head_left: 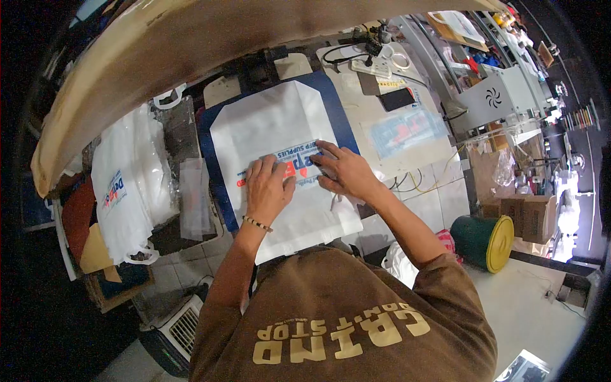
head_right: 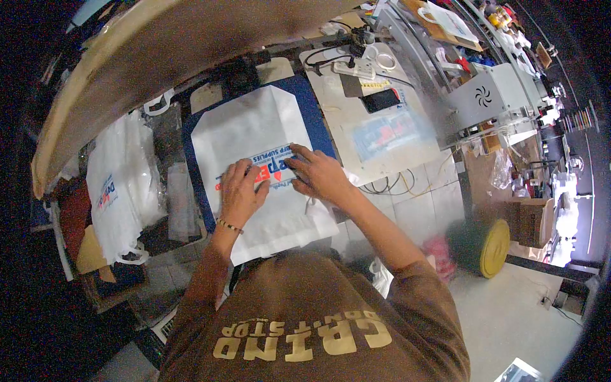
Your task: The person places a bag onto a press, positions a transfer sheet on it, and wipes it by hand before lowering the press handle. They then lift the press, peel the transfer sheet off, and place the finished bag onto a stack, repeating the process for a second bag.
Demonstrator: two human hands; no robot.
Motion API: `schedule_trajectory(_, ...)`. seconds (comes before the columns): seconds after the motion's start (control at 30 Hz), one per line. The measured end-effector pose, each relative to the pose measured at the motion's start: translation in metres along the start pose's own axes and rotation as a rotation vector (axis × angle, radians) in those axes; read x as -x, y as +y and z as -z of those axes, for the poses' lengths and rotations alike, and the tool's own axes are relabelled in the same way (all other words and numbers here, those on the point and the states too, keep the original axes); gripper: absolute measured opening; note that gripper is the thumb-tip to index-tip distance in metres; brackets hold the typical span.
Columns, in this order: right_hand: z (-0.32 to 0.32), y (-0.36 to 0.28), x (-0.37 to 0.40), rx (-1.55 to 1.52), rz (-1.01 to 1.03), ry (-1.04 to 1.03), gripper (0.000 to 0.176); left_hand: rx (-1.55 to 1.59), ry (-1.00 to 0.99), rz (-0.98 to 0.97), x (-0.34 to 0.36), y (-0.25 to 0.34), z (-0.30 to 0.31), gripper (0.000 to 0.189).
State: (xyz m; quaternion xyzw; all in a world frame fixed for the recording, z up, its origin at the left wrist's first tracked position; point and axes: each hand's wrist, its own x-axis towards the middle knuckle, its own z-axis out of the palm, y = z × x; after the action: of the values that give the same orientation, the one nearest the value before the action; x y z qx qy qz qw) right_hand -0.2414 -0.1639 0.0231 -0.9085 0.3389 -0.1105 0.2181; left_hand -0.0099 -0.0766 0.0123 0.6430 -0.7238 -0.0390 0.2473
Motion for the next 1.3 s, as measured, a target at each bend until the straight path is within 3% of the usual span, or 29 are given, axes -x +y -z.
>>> schedule_trajectory(0.23, 0.001, 0.008, 0.023, -0.056, -0.004, 0.168, 0.038, -0.075, -0.070, 0.041, -0.008, 0.007, -0.001, 0.035)
schedule_trajectory(0.33, 0.011, 0.017, 0.053, -0.060, -0.099, 0.188, 0.031, -0.105, -0.110, 0.042, -0.011, 0.007, -0.001, 0.035)
schedule_trajectory(0.4, 0.022, 0.018, 0.076, -0.133, -0.282, 0.144, 0.029, -0.131, -0.132, 0.025, -0.013, 0.006, -0.004, 0.036)
schedule_trajectory(0.47, 0.025, 0.020, 0.100, -0.123, -0.278, 0.221, 0.029, -0.126, -0.133, 0.015, -0.015, 0.008, -0.002, 0.036)
schedule_trajectory(0.53, 0.024, 0.026, 0.125, -0.183, -0.403, 0.245, 0.028, -0.124, -0.134, 0.004, -0.016, 0.010, -0.001, 0.037)
schedule_trajectory(0.73, -0.007, 0.048, 0.196, -0.213, -0.562, 0.356, 0.028, -0.112, -0.125, -0.049, -0.020, 0.009, -0.006, 0.036)
schedule_trajectory(0.93, -0.041, 0.063, 0.241, -0.224, -0.779, 0.238, 0.034, -0.164, -0.154, -0.060, -0.022, 0.013, -0.001, 0.032)
schedule_trajectory(1.0, -0.060, 0.072, 0.256, -0.220, -0.720, 0.263, 0.035, -0.147, -0.131, -0.075, -0.022, 0.010, 0.005, 0.028)
schedule_trajectory(1.1, -0.084, 0.079, 0.267, -0.212, -0.663, 0.294, 0.036, 0.014, -0.171, -0.138, -0.042, 0.037, 0.085, 0.029)
schedule_trajectory(1.17, -0.087, 0.080, 0.265, -0.195, -0.666, 0.261, 0.037, 0.237, -0.042, -0.312, -0.061, 0.072, 0.170, 0.025)
schedule_trajectory(1.2, -0.083, 0.075, 0.260, -0.201, -0.655, 0.266, 0.037, 0.093, 0.043, -0.438, -0.076, 0.085, 0.219, 0.022)
schedule_trajectory(1.23, -0.078, 0.069, 0.253, -0.276, -0.688, 0.226, 0.036, 0.123, 0.155, -0.298, -0.079, 0.125, 0.269, 0.017)
schedule_trajectory(1.27, -0.075, 0.063, 0.245, -0.351, -0.721, 0.188, 0.036, 0.034, 0.331, -0.514, -0.095, 0.122, 0.308, 0.022)
schedule_trajectory(1.3, -0.075, 0.060, 0.239, -0.357, -0.710, 0.193, 0.036, -0.016, 0.582, -0.335, -0.107, 0.130, 0.340, 0.028)
